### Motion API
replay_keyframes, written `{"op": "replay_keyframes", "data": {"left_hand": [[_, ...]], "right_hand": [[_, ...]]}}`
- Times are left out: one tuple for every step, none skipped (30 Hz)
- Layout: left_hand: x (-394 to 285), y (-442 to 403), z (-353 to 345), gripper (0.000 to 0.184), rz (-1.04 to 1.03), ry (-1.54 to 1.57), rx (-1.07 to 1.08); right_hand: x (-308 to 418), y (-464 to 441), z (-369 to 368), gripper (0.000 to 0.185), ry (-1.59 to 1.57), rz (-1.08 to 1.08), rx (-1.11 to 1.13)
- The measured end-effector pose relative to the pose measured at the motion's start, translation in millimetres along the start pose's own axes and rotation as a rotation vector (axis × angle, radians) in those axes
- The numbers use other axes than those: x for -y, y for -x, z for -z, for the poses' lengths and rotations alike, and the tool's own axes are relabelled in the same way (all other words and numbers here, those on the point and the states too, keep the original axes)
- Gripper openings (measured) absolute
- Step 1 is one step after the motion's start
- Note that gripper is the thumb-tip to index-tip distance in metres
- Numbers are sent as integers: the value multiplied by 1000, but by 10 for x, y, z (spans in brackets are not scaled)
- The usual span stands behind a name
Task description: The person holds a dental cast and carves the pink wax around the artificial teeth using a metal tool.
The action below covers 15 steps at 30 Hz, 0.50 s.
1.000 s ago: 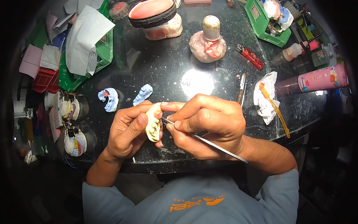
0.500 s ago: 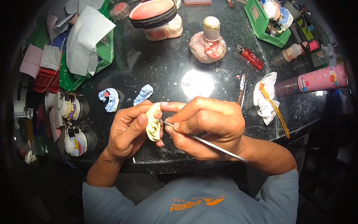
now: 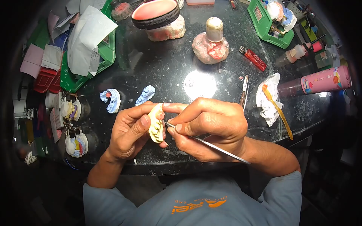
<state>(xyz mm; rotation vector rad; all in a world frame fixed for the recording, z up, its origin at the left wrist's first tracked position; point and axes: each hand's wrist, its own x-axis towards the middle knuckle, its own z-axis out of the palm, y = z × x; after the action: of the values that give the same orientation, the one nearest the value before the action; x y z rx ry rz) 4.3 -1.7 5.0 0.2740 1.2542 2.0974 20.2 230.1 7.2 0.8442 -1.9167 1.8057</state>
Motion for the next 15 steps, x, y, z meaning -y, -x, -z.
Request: {"op": "replay_keyframes", "data": {"left_hand": [[5,-3,8,39,-3,3,7],[11,-5,15,39,-7,5,13],[22,-6,22,41,-17,-35,11],[33,-9,26,43,-28,-76,9],[39,-13,29,45,-39,-117,6],[30,-11,26,43,-28,-83,8],[13,-7,22,41,-17,-48,10],[5,-2,19,39,-5,-14,11],[18,-2,23,41,-14,-41,7],[42,-6,29,43,-24,-69,4],[56,-10,34,45,-34,-97,1],[56,-10,38,45,-34,-98,6],[53,-8,44,45,-33,-99,11],[51,-7,47,45,-33,-100,15],[45,-8,42,45,-36,-99,8]], "right_hand": [[-4,6,-3,16,7,-3,-5],[-6,10,-5,16,15,-6,-11],[-6,13,-8,16,11,-9,-16],[-6,15,-10,16,7,-12,-21],[-7,14,-10,17,3,-15,-26],[-7,8,-6,17,0,-6,-12],[-5,-2,1,17,-3,2,2],[-3,-5,3,17,-7,9,15],[-6,1,0,17,-5,2,7],[-12,8,-4,17,-2,-4,-2],[-17,12,-6,17,0,-10,-10],[-19,12,-8,17,-10,-8,-14],[-22,11,-10,17,-20,-6,-19],[-23,9,-10,17,-31,-5,-23],[-22,2,-6,17,-26,2,-10]]}}
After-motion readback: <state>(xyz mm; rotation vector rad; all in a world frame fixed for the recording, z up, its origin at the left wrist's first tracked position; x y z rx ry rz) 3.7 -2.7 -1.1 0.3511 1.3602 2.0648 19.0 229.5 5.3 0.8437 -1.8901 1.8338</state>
